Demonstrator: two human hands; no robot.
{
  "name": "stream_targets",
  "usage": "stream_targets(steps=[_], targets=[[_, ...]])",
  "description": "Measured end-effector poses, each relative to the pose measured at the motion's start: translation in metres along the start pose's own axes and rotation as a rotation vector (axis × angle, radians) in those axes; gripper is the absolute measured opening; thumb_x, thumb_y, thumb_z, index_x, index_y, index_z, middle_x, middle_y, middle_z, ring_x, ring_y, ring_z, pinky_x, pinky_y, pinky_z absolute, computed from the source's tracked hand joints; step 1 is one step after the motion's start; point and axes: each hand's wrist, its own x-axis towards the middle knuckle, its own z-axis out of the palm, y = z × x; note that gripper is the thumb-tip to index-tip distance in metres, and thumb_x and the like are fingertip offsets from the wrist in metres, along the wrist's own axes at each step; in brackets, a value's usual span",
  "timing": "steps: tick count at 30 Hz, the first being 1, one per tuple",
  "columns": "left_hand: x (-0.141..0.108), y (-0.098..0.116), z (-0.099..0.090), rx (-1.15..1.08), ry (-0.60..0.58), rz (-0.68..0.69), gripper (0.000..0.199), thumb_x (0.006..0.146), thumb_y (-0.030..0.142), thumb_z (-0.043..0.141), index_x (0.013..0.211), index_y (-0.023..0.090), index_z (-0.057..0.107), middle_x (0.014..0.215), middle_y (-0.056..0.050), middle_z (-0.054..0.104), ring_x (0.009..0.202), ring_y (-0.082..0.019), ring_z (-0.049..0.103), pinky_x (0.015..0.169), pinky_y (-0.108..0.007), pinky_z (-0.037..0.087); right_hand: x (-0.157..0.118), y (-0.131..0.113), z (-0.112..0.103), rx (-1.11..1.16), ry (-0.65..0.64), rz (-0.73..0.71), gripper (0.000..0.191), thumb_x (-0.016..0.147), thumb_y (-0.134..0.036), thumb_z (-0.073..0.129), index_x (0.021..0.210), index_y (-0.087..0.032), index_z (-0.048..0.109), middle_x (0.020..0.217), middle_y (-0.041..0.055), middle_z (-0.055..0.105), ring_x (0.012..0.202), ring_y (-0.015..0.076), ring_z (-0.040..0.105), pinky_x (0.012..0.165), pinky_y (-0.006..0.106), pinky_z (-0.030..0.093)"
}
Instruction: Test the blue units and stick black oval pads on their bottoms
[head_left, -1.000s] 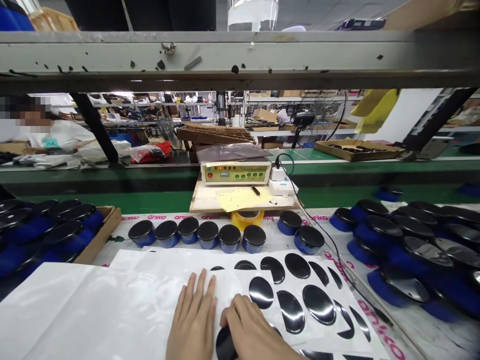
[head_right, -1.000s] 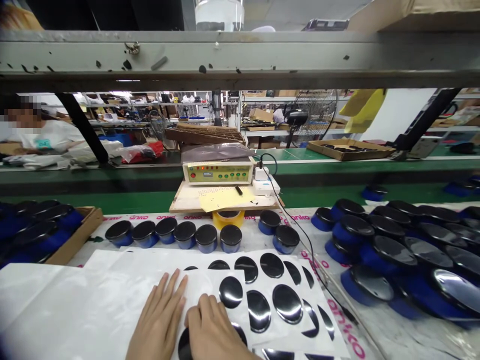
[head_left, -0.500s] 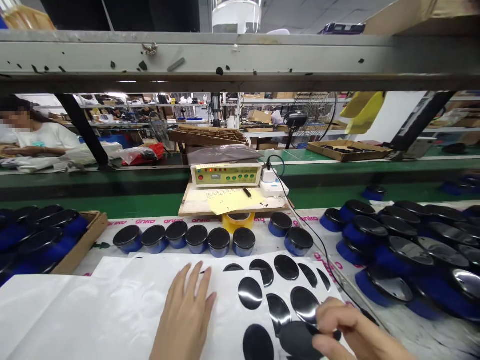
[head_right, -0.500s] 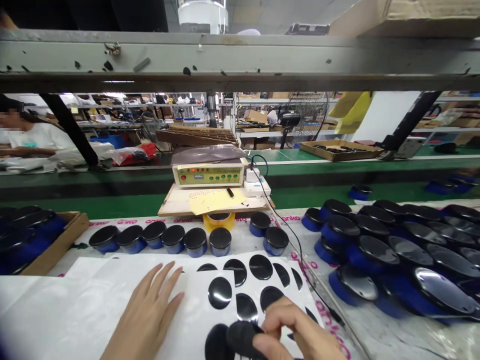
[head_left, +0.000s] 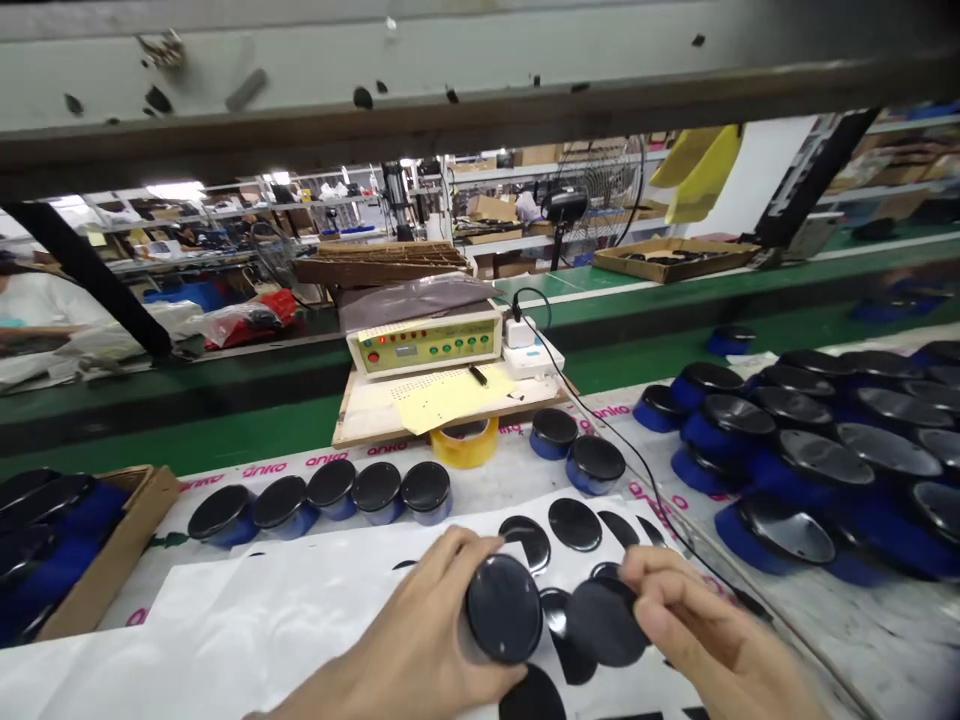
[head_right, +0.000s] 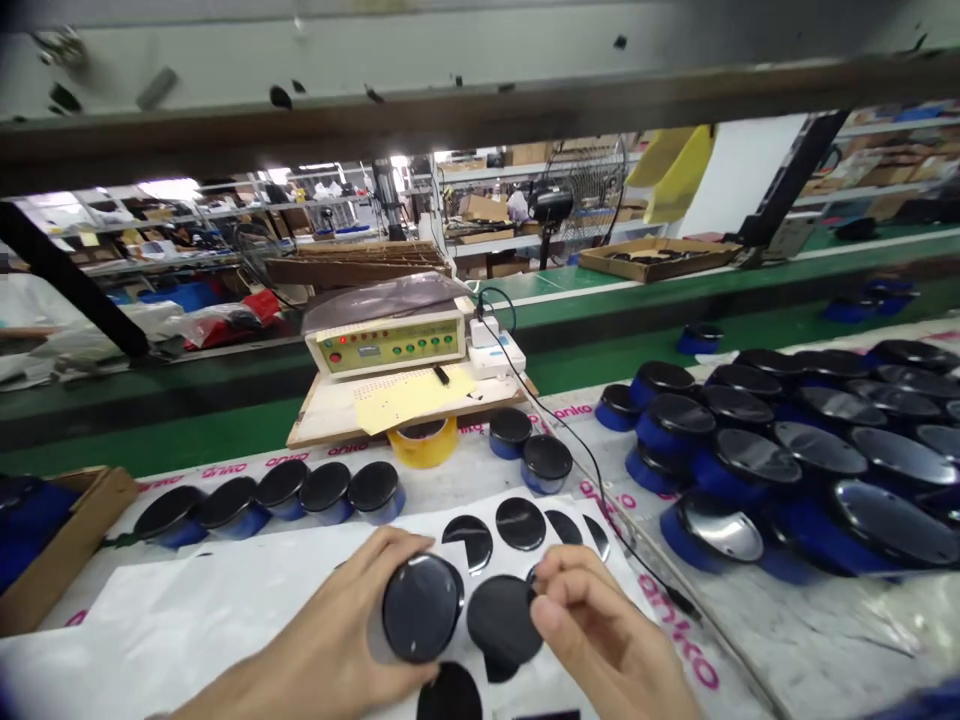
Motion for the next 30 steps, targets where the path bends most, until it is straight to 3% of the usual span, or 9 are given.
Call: stream_targets(steps=[2,5,9,17,30], targets=[[-0.015,-0.008,0.010,-0.159,-0.037,-0.021,0.068,0.061,0.020,0.076,0.119,0.030,0.044,0.116,-0.002,0.054,0.109,-0.019,0.054,0.093,-0.029,0.049,-0.001,0.002,0.017,0.109,-0.055,0.043,0.025,0.077,-0.043,0.066,0.067,-0.020,0.062,0.091,0.0054,0.058,0.076,0.0171,0.057,0.062,0.021,0.048],[-0.021,-0.022,0.023,-0.205,-0.036,-0.044,0.070,0.060,0.024,0.078,0.121,0.031,0.044,0.121,-0.001,0.055,0.114,-0.023,0.052,0.098,-0.036,0.045,-0.003,0.007,0.053,0.273,-0.109,0.147,0.028,0.079,-0.044,0.065,0.067,-0.019,0.057,0.090,0.0045,0.055,0.078,0.0168,0.053,0.066,0.024,0.046],[-0.019,-0.031,0.027,-0.229,-0.048,-0.054,0.071,0.063,0.030,0.079,0.123,0.035,0.042,0.124,0.002,0.056,0.113,-0.022,0.053,0.097,-0.038,0.046,-0.007,0.012,0.080,0.370,-0.055,0.189,0.028,0.077,-0.040,0.068,0.065,-0.019,0.056,0.090,0.0028,0.052,0.084,0.0168,0.051,0.072,0.025,0.043],[-0.021,-0.033,0.025,-0.245,-0.045,0.010,0.070,0.066,0.034,0.078,0.124,0.034,0.040,0.125,0.003,0.056,0.114,-0.020,0.052,0.099,-0.036,0.043,-0.013,0.008,0.083,0.360,0.006,0.210,0.027,0.079,-0.035,0.068,0.063,-0.018,0.055,0.089,0.0017,0.050,0.082,0.0150,0.049,0.071,0.024,0.041],[-0.019,-0.034,0.025,-0.226,-0.043,0.038,0.070,0.066,0.037,0.078,0.125,0.029,0.041,0.123,-0.002,0.057,0.113,-0.023,0.054,0.095,-0.038,0.046,-0.011,-0.002,0.086,0.096,0.045,0.093,0.027,0.080,-0.036,0.065,0.062,-0.019,0.053,0.083,0.0027,0.053,0.078,0.0162,0.052,0.071,0.027,0.045]])
